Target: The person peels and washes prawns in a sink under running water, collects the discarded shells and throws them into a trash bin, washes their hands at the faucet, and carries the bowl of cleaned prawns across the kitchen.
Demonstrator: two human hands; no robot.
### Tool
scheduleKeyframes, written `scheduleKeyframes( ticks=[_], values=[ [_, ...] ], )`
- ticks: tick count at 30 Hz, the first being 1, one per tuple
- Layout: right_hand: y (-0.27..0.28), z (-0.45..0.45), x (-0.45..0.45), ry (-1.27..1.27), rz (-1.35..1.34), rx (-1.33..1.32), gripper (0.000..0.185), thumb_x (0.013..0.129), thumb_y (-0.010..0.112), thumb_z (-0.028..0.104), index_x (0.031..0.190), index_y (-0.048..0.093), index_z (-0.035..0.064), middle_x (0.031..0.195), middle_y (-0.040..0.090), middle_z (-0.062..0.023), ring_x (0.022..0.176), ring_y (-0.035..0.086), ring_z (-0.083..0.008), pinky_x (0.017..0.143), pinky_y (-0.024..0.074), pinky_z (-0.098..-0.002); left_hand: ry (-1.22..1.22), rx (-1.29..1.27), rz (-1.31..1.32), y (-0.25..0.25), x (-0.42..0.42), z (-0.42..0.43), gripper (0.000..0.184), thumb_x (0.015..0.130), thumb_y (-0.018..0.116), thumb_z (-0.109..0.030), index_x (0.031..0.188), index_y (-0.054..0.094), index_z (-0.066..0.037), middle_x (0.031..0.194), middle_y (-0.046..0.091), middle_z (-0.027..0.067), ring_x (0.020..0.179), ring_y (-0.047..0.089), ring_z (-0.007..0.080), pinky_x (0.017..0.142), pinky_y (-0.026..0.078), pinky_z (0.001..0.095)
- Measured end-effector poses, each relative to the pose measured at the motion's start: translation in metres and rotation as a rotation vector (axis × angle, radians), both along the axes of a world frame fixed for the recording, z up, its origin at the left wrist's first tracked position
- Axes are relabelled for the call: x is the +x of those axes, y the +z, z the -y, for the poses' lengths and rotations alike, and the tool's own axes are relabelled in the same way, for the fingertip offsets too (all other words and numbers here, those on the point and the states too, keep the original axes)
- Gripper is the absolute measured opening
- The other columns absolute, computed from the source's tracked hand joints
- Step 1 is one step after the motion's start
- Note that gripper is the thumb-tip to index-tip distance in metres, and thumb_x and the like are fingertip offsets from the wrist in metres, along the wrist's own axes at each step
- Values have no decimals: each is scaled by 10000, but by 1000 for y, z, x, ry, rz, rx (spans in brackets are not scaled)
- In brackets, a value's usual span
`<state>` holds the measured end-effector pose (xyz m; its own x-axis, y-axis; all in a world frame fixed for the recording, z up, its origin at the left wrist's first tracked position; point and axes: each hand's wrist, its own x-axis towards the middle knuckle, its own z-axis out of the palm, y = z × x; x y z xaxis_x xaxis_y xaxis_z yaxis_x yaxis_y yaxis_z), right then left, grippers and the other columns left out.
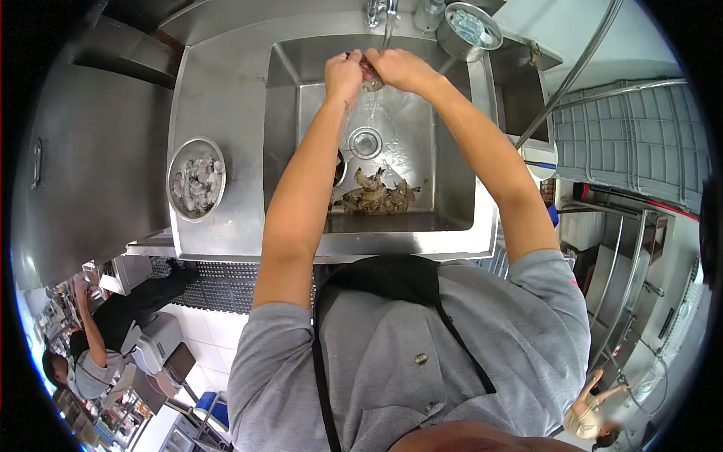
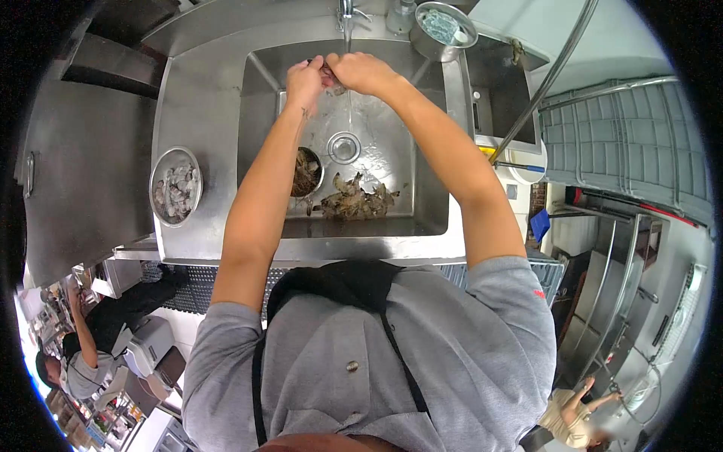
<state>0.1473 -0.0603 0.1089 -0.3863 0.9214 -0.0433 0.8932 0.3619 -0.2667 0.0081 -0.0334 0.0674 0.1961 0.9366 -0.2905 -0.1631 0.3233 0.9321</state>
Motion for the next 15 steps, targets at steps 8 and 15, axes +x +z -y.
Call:
scheduleKeyframes(
  ticks=[8,15],
  values=[
    [-13,-4,-7,-134,-30,94,195,834,528,125,967,546,-17,875,661,-241,828,651,-408,728,524,-479,-28,80,-143,14,4,-7,230,896,559,-168,764,606,14,685,605,60,556,526,150,538,414,287],
    [-57,-25,17,-65,-52,96,215,836,530,128,987,598,-9,969,646,-228,906,623,-404,783,497,-489,-259,103,-322,-4,2,-6,452,896,551,-430,1009,651,-4,992,656,117,906,603,211,774,470,349]
  ],
)
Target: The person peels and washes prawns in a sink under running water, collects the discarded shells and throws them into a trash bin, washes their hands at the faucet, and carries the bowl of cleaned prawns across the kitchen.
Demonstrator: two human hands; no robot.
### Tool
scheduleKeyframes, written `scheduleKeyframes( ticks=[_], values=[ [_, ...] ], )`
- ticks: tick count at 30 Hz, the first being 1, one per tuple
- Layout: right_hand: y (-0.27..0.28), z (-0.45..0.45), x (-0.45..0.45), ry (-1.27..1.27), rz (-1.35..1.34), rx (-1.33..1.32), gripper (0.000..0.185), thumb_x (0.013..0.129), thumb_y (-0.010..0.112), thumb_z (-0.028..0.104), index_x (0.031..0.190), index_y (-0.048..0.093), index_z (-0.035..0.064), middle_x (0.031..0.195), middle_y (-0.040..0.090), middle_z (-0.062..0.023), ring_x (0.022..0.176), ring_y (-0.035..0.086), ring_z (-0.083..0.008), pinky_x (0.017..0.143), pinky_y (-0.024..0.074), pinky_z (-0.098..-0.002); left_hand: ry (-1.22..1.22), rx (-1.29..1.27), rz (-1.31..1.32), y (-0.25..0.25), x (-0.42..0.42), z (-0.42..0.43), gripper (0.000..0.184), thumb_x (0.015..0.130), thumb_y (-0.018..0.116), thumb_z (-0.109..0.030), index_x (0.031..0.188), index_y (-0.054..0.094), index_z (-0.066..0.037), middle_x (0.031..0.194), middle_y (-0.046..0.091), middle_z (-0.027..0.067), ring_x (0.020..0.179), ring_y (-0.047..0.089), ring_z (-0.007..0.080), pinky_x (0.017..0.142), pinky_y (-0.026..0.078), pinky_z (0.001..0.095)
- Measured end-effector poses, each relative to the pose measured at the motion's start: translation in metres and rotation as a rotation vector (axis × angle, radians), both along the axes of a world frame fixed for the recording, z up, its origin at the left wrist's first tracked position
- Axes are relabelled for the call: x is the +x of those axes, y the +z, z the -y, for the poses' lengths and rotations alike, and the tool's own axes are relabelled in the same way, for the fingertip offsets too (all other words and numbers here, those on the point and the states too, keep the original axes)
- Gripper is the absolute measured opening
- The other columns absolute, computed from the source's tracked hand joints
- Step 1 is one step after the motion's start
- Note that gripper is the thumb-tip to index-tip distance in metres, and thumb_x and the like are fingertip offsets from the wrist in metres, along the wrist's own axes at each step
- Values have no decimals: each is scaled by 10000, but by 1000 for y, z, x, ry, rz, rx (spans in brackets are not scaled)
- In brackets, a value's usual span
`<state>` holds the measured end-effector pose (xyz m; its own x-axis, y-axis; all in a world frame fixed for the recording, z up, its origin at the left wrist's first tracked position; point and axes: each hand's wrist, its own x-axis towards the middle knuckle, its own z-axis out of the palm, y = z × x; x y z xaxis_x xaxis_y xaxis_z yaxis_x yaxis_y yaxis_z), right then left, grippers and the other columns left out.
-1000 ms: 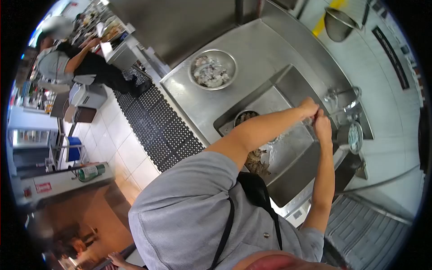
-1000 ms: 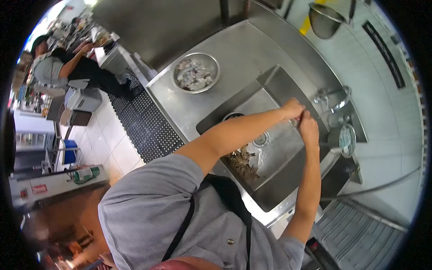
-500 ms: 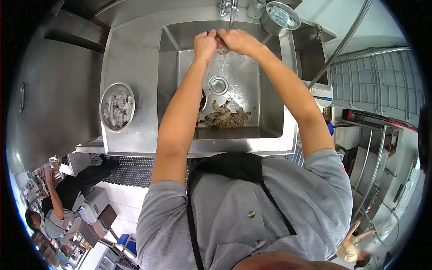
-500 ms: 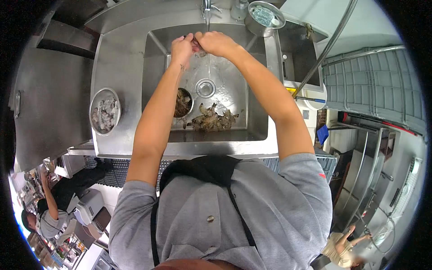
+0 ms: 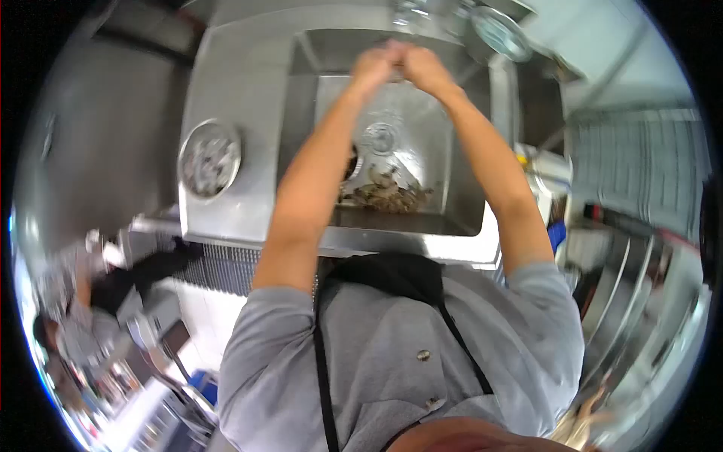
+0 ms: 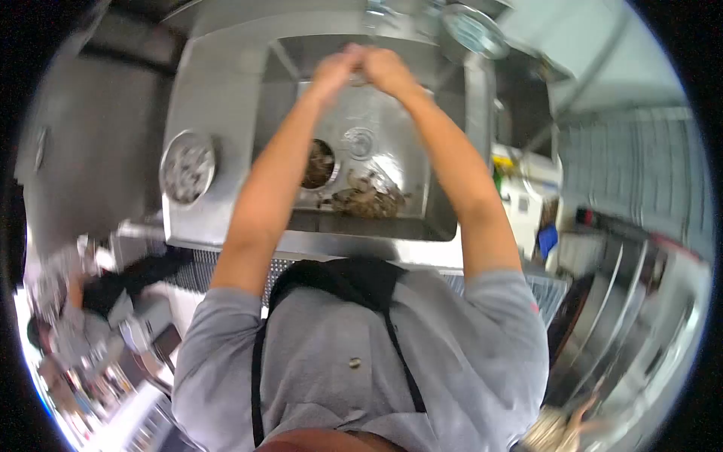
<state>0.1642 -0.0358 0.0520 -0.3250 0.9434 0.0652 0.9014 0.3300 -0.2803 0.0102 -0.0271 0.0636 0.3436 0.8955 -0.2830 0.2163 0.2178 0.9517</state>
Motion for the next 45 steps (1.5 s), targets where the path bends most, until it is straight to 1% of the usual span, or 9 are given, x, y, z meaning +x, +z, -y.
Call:
scheduleKeyframes(
  ticks=[3,7,9,12,15,17,33,40,45],
  values=[
    [-37,-13,15,28,-300,62,367,831,599,196,1151,590,17,999,668,-182,927,644,-314,806,495,-391,11,118,28,-16,-7,9,388,829,685,-317,1076,629,-24,1022,649,107,935,607,228,782,490,360],
    [4,11,-9,-283,-1162,-570,295,999,364,229,1039,563,16,563,485,12,397,387,-66,350,349,-227,86,-280,604,-40,-12,-1,310,816,715,-144,1067,587,-13,950,628,90,795,604,165,627,471,312],
    [-4,5,-6,-274,-1160,-566,296,1004,360,252,1009,553,28,559,473,18,396,372,-59,348,353,-227,31,-373,764,-36,-13,-3,313,819,715,-156,1063,583,-11,950,626,90,797,607,174,634,474,309],
    [-15,6,0,-296,-1052,-553,285,989,397,244,943,549,7,578,539,-59,401,469,-125,351,386,-282,172,496,-142,-33,-9,13,313,746,712,-165,978,598,11,982,622,162,828,631,299,747,505,384],
    [-16,1,-5,-243,-277,-150,238,944,460,196,891,540,-22,666,615,-186,522,602,-298,453,461,-410,26,970,-516,1,-19,34,283,712,683,-148,940,619,8,980,630,212,870,635,347,798,502,424],
    [-1,8,-16,-147,-90,21,147,864,506,88,883,539,-54,818,624,-288,776,622,-457,657,467,-519,26,810,-522,-5,-8,26,270,715,672,-147,936,627,0,982,638,218,897,633,357,815,496,437],
    [-13,18,22,-311,58,17,242,872,537,213,921,624,-8,894,646,-262,899,608,-457,774,483,-513,-157,368,-668,15,-4,17,200,744,605,-132,887,719,-52,976,677,190,955,653,332,824,509,442],
    [-16,60,36,-171,-284,-1297,306,915,543,223,1085,595,-25,880,672,-145,786,660,-219,606,510,-320,-141,341,-408,-22,-16,-14,239,780,568,-143,948,682,-16,931,674,205,894,651,352,780,515,423],
    [12,27,27,-245,-731,-285,284,920,565,197,1121,575,-4,798,626,-57,689,581,-116,577,465,-252,-11,199,-20,-39,28,-18,197,811,540,-100,948,652,-13,916,661,147,810,636,233,682,508,376]
  ],
)
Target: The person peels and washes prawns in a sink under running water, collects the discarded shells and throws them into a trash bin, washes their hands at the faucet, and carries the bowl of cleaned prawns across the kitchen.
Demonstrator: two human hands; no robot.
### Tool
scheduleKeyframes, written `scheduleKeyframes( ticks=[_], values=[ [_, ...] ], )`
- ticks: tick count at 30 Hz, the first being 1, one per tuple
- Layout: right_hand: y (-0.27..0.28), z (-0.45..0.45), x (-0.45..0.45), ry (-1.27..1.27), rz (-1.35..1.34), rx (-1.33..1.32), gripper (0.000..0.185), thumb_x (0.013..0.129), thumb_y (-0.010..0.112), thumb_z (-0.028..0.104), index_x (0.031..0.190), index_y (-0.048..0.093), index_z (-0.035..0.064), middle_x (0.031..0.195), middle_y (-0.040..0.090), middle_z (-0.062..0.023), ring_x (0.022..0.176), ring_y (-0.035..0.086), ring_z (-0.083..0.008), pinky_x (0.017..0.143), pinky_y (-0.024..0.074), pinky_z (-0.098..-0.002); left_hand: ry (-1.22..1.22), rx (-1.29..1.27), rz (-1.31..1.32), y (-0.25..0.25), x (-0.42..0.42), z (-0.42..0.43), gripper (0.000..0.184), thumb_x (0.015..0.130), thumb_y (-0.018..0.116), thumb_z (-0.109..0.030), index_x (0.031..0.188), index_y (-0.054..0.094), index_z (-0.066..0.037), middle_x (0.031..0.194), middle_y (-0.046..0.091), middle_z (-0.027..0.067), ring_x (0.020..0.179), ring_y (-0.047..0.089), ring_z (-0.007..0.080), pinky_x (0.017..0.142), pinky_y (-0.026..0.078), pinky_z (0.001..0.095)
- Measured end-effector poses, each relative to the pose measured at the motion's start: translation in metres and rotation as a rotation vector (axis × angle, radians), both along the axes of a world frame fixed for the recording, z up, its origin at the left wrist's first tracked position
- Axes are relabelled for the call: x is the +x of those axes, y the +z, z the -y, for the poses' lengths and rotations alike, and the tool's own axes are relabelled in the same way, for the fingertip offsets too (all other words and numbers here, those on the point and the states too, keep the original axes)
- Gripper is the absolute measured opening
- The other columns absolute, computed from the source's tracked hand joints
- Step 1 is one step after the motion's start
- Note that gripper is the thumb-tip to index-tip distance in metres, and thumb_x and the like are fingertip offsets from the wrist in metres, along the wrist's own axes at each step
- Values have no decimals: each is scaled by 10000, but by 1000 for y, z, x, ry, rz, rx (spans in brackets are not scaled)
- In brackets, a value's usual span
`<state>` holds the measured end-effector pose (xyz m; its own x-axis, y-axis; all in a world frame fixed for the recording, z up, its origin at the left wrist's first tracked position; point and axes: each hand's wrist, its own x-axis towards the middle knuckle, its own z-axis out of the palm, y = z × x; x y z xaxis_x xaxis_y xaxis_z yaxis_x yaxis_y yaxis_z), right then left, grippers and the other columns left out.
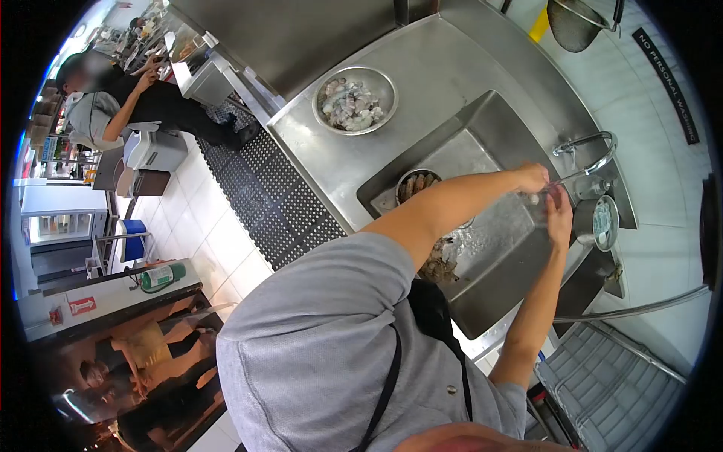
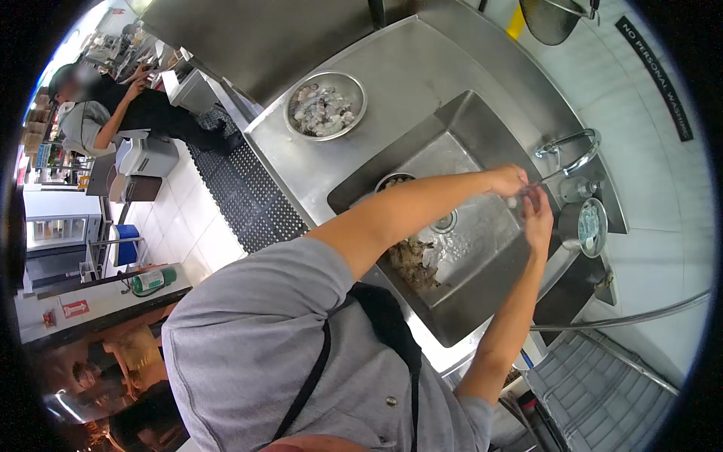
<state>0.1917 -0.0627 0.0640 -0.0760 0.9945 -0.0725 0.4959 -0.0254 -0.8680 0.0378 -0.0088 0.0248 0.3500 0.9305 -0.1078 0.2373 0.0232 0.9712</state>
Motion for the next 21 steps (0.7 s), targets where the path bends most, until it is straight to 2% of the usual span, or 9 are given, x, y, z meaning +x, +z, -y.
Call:
scheduleKeyframes(
  ticks=[6,8,9,12,13,14,16,18,21],
  values=[
    [1,-44,9,86,-58,7,149,879,615,123,983,589,20,766,610,-19,676,554,-100,575,443,-241,132,-346,410,10,11,-10,157,811,566,-101,923,624,-7,870,636,101,780,601,195,629,485,341],
    [-5,-43,1,88,-113,4,111,865,625,115,928,595,29,766,615,-21,691,561,-102,587,443,-249,53,-153,548,-13,11,-17,144,793,607,-122,889,651,-24,797,642,84,724,604,194,624,486,345],
    [-9,-46,3,62,-138,13,96,859,625,109,911,599,33,765,616,-23,695,564,-103,598,446,-252,76,-147,172,7,-2,-13,147,795,621,-149,864,664,-26,756,646,80,698,607,198,611,486,336],
    [-3,-42,9,54,226,208,171,746,652,175,844,606,43,716,615,-75,665,567,-187,640,463,-349,158,-122,314,-39,-8,-29,140,825,588,-117,879,652,-4,718,619,65,644,587,175,586,482,332],
    [-8,-44,19,-3,368,225,130,744,631,155,817,599,52,709,622,-91,664,585,-191,634,469,-356,247,-160,221,-7,-19,-23,140,863,542,-83,939,623,3,775,602,67,672,571,171,609,491,336],
    [-11,-43,30,-26,224,73,122,743,607,144,814,598,46,731,646,-103,691,620,-203,626,480,-359,322,-233,276,24,-26,-10,183,893,516,-85,1035,574,13,841,578,74,745,568,167,645,501,334],
    [-23,-38,39,112,234,25,134,745,577,117,846,617,39,727,652,-100,697,635,-187,612,488,-345,199,-335,427,21,-42,-18,188,910,518,-106,1054,533,14,848,548,70,787,568,184,704,520,347],
    [-3,-19,24,505,45,-302,149,743,563,35,882,613,21,721,627,-48,663,589,-151,572,483,-285,146,-390,392,39,-40,-15,213,901,525,-78,1092,500,11,903,563,98,830,593,218,716,525,371],
    [-1,-14,16,323,235,-276,182,785,534,35,947,614,15,763,650,-63,681,617,-150,582,509,-308,137,-406,559,36,-23,-17,420,836,587,-18,1218,411,-12,1009,598,139,859,619,237,726,477,372]
  ],
)
